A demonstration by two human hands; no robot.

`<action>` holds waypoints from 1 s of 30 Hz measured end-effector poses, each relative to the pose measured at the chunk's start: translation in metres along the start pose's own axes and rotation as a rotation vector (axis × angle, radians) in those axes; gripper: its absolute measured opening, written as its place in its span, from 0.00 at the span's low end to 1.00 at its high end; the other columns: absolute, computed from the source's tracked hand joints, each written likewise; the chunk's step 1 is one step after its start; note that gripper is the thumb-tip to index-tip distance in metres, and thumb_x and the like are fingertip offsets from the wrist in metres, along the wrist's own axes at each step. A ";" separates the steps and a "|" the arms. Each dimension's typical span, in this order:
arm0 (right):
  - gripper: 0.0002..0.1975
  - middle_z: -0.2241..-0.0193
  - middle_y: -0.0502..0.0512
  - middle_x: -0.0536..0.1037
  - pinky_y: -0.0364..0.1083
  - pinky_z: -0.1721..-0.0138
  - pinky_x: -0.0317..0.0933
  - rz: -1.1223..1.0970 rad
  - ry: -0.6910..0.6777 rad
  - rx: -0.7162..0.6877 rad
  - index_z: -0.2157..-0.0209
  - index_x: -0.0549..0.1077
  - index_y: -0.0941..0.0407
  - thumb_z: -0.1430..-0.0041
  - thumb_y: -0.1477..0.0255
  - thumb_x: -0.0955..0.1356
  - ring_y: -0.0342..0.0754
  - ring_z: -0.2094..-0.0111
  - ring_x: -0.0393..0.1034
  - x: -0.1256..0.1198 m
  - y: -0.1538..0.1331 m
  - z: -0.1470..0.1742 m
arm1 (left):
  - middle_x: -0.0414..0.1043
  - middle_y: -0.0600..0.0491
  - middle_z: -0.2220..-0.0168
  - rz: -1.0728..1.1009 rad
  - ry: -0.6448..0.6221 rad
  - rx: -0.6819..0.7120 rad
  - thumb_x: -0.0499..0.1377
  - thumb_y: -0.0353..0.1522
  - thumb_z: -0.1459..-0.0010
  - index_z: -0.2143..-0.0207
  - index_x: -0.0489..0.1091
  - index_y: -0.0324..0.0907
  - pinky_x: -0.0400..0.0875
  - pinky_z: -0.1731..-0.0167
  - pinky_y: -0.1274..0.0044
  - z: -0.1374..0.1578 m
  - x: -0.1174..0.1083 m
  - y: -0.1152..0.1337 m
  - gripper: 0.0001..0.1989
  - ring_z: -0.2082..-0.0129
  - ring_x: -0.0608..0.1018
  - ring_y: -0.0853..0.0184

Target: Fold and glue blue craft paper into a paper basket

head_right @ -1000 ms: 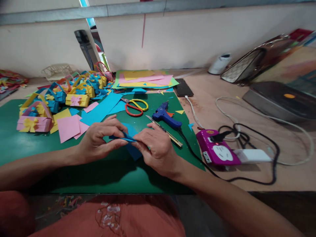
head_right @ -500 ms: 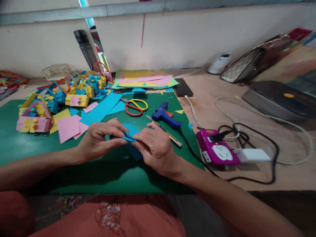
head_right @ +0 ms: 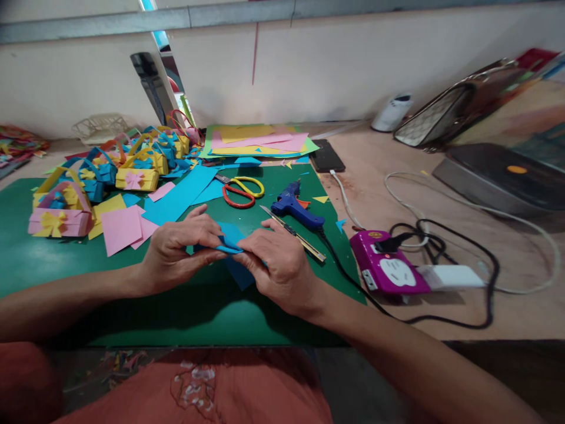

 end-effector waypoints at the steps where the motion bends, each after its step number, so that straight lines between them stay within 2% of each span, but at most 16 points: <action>1: 0.02 0.76 0.49 0.75 0.50 0.57 0.62 0.000 0.001 0.002 0.69 0.69 0.55 0.43 0.76 0.65 0.41 0.75 0.68 0.000 0.000 0.000 | 0.75 0.54 0.74 -0.002 0.004 0.005 0.60 0.30 0.46 0.73 0.69 0.40 0.57 0.47 0.64 0.001 0.000 0.000 0.05 0.71 0.76 0.70; 4: 0.02 0.77 0.49 0.74 0.50 0.56 0.61 0.001 -0.006 -0.001 0.70 0.69 0.56 0.43 0.76 0.65 0.41 0.75 0.67 0.001 0.001 0.000 | 0.75 0.55 0.74 -0.009 0.004 0.014 0.60 0.30 0.46 0.72 0.69 0.40 0.56 0.47 0.64 0.002 0.001 0.001 0.03 0.71 0.75 0.70; 9: 0.05 0.79 0.48 0.73 0.50 0.56 0.61 0.011 -0.037 -0.004 0.72 0.68 0.56 0.42 0.75 0.64 0.40 0.77 0.65 0.003 0.001 0.001 | 0.76 0.52 0.68 -0.035 -0.030 0.026 0.59 0.29 0.46 0.73 0.68 0.40 0.54 0.47 0.64 0.001 0.003 0.003 0.03 0.68 0.75 0.70; 16: 0.04 0.79 0.49 0.73 0.49 0.55 0.60 0.010 -0.020 -0.029 0.72 0.68 0.57 0.43 0.75 0.65 0.40 0.76 0.66 0.003 -0.002 0.001 | 0.74 0.54 0.73 -0.038 -0.031 0.082 0.59 0.28 0.45 0.74 0.68 0.39 0.55 0.46 0.65 -0.001 0.001 0.012 0.05 0.70 0.74 0.70; 30: 0.04 0.79 0.49 0.73 0.50 0.56 0.60 0.024 -0.030 -0.069 0.72 0.67 0.57 0.42 0.75 0.64 0.40 0.77 0.65 0.004 -0.006 -0.001 | 0.76 0.53 0.72 -0.015 -0.038 0.041 0.59 0.28 0.46 0.73 0.68 0.40 0.56 0.46 0.65 0.001 0.004 0.007 0.04 0.70 0.76 0.69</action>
Point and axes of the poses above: each hand's wrist, its own z-axis away from the middle knuckle, its own x-axis out of the palm, y = z × x, the point moved 10 cm from there along -z, towards the middle knuckle
